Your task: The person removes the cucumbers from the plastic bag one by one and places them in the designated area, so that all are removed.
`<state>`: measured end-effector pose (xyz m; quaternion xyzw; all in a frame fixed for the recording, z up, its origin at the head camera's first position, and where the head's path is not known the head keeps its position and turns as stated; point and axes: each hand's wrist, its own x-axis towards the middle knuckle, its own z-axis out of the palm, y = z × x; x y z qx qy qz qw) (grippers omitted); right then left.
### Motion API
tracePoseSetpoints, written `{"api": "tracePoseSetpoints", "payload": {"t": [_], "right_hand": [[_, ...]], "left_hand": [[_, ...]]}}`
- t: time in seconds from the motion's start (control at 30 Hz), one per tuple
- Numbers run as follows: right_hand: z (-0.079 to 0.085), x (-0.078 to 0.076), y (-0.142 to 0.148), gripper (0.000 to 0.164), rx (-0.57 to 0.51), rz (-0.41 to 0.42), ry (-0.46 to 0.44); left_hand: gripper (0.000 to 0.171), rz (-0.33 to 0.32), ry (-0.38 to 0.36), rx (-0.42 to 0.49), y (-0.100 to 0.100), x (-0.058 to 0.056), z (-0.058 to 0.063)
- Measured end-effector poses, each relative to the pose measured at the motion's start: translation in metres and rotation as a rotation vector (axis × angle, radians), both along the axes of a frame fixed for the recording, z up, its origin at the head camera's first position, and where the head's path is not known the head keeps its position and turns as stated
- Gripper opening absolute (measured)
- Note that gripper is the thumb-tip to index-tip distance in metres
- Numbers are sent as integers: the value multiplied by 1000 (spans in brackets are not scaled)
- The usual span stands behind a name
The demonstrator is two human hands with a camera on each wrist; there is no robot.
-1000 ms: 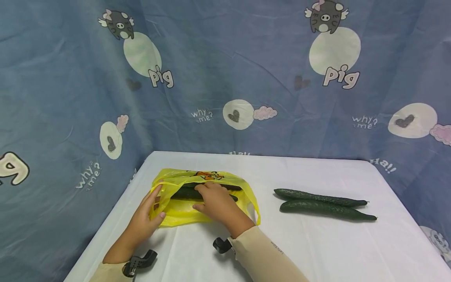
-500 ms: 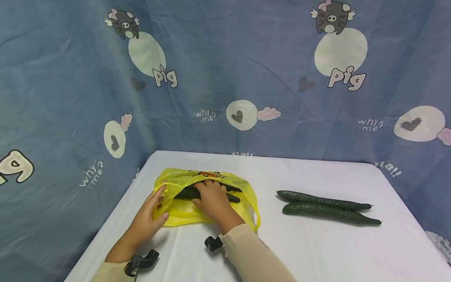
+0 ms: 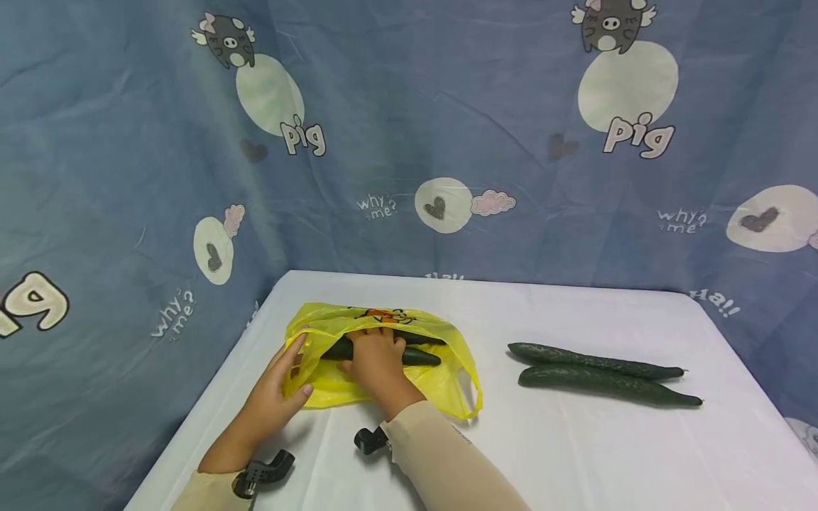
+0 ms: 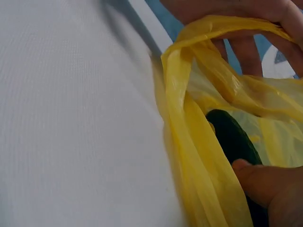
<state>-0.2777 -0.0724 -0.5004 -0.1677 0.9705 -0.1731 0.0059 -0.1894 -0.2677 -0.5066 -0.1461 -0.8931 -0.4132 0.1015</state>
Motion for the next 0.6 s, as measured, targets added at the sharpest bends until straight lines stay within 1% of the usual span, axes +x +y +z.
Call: {"api": "tracePoseSetpoints", "payload": {"t": [0.17, 0.3, 0.47, 0.6], "right_hand": [[-7, 3, -1, 64, 25, -13, 65], [-10, 4, -1, 61, 12, -12, 111], [-13, 6, -2, 63, 17, -9, 131], [-16, 7, -2, 66, 2, -38, 131]], "left_hand": [[91, -11, 5, -3, 1, 0, 2], [91, -19, 18, -1, 0, 0, 3], [90, -8, 15, 7, -2, -2, 1], [90, -14, 12, 18, -1, -2, -2]]}}
